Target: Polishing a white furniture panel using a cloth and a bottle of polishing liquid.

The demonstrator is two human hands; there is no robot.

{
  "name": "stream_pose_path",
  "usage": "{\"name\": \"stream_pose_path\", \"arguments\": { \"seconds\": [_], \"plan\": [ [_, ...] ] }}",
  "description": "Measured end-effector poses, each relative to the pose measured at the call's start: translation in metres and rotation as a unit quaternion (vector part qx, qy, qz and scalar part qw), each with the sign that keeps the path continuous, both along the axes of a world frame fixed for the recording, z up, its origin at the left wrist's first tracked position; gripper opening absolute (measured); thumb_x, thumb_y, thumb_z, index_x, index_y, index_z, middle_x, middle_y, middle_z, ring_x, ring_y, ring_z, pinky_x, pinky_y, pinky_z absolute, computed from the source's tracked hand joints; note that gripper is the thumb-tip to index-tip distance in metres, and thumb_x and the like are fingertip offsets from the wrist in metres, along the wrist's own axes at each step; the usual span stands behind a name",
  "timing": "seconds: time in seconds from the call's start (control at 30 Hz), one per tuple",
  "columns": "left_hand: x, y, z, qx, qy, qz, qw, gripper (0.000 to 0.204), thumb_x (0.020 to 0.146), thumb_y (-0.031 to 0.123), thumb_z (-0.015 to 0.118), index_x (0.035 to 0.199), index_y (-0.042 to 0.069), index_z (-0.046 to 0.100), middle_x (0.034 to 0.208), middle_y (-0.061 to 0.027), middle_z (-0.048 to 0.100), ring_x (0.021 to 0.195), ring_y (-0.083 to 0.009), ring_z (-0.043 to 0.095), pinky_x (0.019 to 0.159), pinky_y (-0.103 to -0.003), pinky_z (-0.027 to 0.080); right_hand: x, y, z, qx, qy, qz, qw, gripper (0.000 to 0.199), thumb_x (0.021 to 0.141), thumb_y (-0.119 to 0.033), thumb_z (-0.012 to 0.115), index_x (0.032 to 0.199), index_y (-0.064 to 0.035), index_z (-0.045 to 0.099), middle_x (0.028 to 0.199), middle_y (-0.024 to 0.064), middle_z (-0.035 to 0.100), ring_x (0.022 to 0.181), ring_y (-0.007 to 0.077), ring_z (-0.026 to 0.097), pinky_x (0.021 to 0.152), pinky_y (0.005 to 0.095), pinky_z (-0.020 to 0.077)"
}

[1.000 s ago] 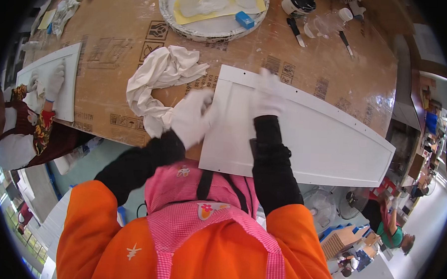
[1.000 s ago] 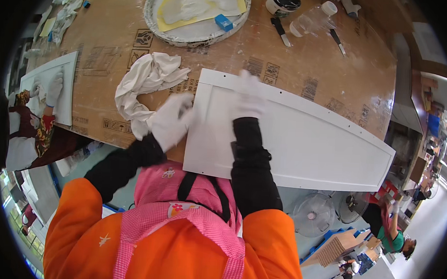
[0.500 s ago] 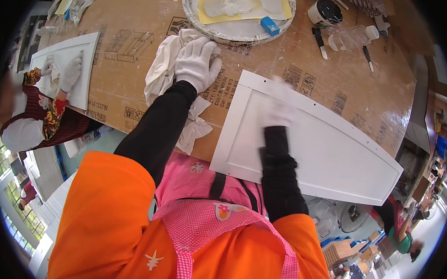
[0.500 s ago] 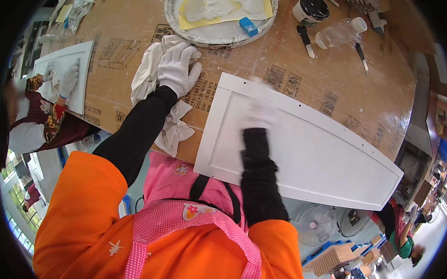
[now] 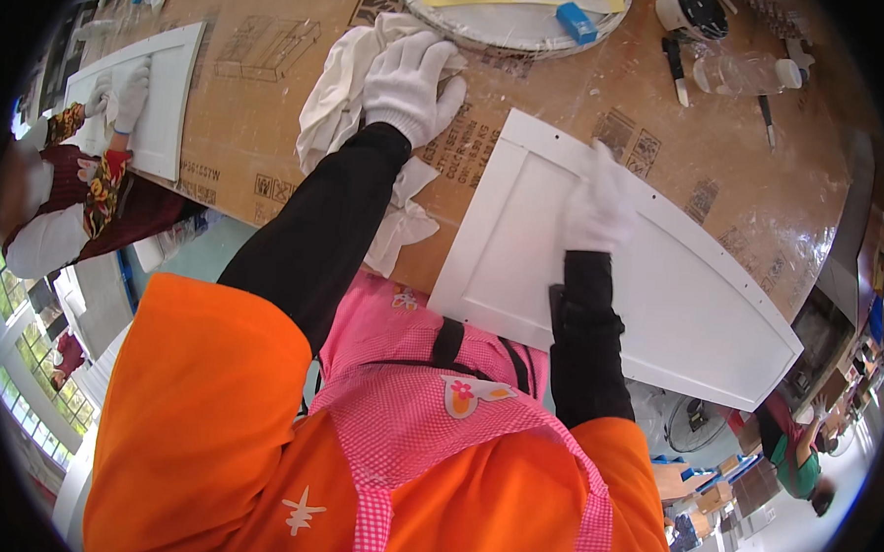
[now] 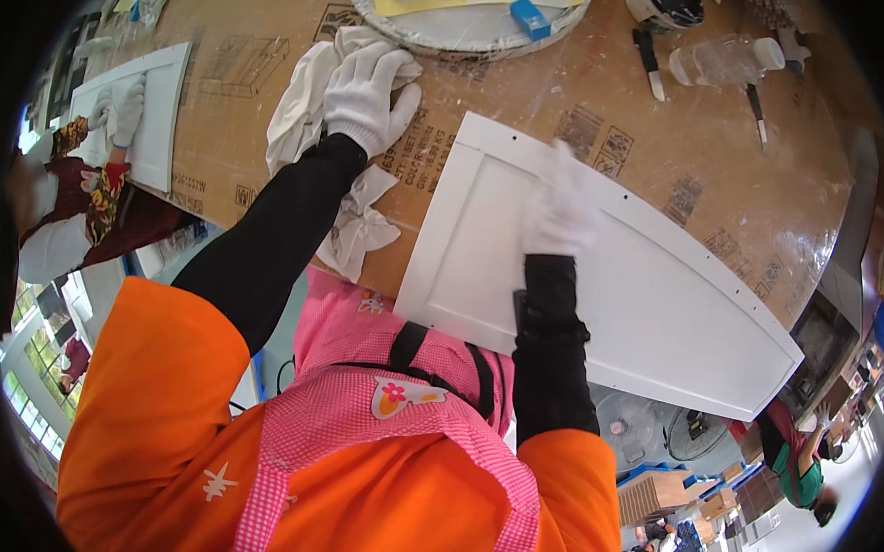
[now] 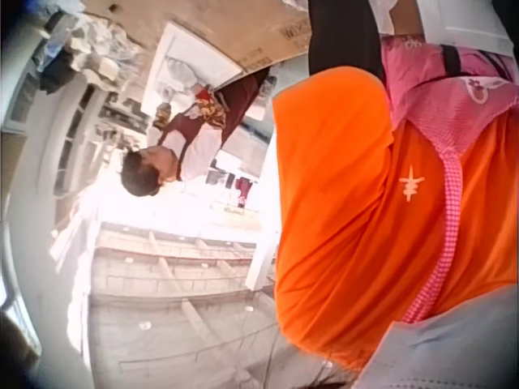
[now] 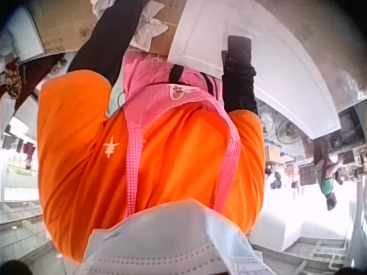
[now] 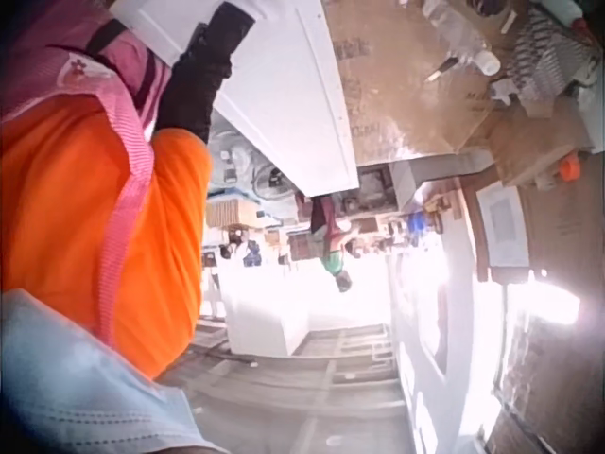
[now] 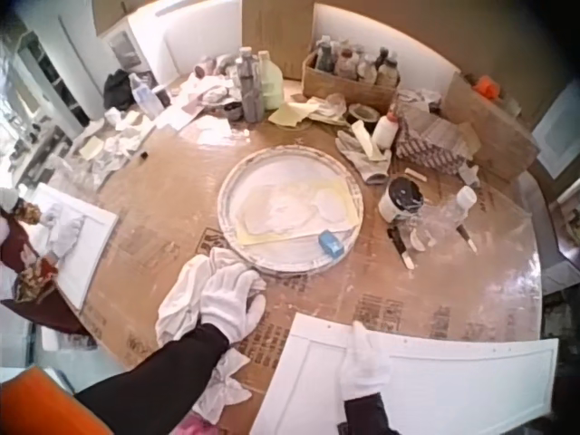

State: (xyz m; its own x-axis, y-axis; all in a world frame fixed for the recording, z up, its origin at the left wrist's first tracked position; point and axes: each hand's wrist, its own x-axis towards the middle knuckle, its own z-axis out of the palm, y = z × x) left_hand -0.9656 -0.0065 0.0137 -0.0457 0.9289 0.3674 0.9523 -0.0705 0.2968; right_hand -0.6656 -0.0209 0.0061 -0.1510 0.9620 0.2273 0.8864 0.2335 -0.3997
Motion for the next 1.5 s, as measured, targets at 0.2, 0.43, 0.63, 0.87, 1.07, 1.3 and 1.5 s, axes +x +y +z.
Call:
{"name": "stream_pose_path", "arguments": {
  "seconds": [0.2,0.43,0.63,0.87,1.07,1.3,1.5],
  "plan": [
    [-0.001,-0.002,-0.003,0.01,0.023,-0.007,1.0,0.039,0.082,0.029,0.073,0.118,0.015,0.062,0.122,-0.0084,0.061,0.113,-0.0322,0.059,0.097,-0.046,0.047,-0.037,-0.037,0.001,-0.003,-0.019,0.26,0.965,0.043,0.08,-0.008,0.062,0.121,-0.0169,0.07,0.092,0.0072,0.066,0.074,0.0293,0.064,0.062,0.0418,0.0524],
    [-0.003,0.0,-0.006,0.029,0.028,-0.012,0.999,0.036,0.083,0.029,0.073,0.115,0.018,0.063,0.119,-0.0074,0.062,0.111,-0.031,0.06,0.096,-0.046,0.047,-0.004,-0.114,-0.006,-0.207,0.065,0.547,0.809,0.026,0.086,-0.026,0.064,0.109,-0.0153,0.07,0.086,0.0079,0.064,0.076,0.0295,0.063,0.063,0.0442,0.051],
    [-0.001,-0.002,-0.002,0.024,0.028,-0.022,0.999,0.037,0.081,0.029,0.072,0.113,0.014,0.061,0.117,-0.0115,0.061,0.112,-0.0333,0.059,0.096,-0.048,0.046,-0.036,0.027,-0.013,0.022,-0.041,0.273,0.961,0.034,0.087,-0.009,0.059,0.12,-0.0162,0.066,0.086,0.0071,0.062,0.074,0.0283,0.065,0.062,0.0406,0.0522],
    [-0.001,-0.004,0.002,0.038,-0.012,-0.033,0.999,0.036,0.078,0.025,0.071,0.108,0.01,0.059,0.111,-0.0152,0.06,0.109,-0.0357,0.058,0.093,-0.048,0.047,-0.058,-0.12,0.028,-0.229,-0.065,0.549,0.801,0.014,0.093,-0.024,0.057,0.102,-0.0144,0.062,0.075,0.0063,0.062,0.068,0.028,0.067,0.055,0.0466,0.0526],
    [-0.001,-0.005,-0.003,0.068,-0.004,-0.022,0.997,0.037,0.078,0.026,0.07,0.109,0.009,0.06,0.112,-0.0156,0.06,0.11,-0.0361,0.058,0.094,-0.049,0.047,-0.059,-0.053,0.032,-0.134,-0.051,0.393,0.908,0.035,0.092,-0.015,0.057,0.128,-0.0132,0.059,0.089,0.0126,0.062,0.075,0.0294,0.066,0.055,0.0442,0.0523],
    [-0.001,-0.005,-0.004,0.063,0.003,-0.022,0.998,0.036,0.078,0.026,0.07,0.108,0.009,0.06,0.111,-0.0156,0.061,0.109,-0.0363,0.058,0.094,-0.049,0.047,-0.064,-0.13,0.051,-0.24,-0.017,0.491,0.837,0.014,0.09,-0.021,0.057,0.082,-0.0119,0.064,0.076,0.0102,0.065,0.064,0.031,0.067,0.055,0.0457,0.0521],
    [-0.001,-0.005,-0.002,0.061,-0.001,-0.025,0.998,0.029,0.078,0.025,0.07,0.101,0.011,0.06,0.105,-0.0137,0.06,0.107,-0.0354,0.058,0.092,-0.049,0.046,-0.042,-0.146,0.04,-0.207,0.03,0.383,0.9,0.015,0.094,-0.016,0.054,0.102,-0.0128,0.066,0.091,0.0075,0.066,0.082,0.0274,0.07,0.069,0.0415,0.0562]
  ]
}}
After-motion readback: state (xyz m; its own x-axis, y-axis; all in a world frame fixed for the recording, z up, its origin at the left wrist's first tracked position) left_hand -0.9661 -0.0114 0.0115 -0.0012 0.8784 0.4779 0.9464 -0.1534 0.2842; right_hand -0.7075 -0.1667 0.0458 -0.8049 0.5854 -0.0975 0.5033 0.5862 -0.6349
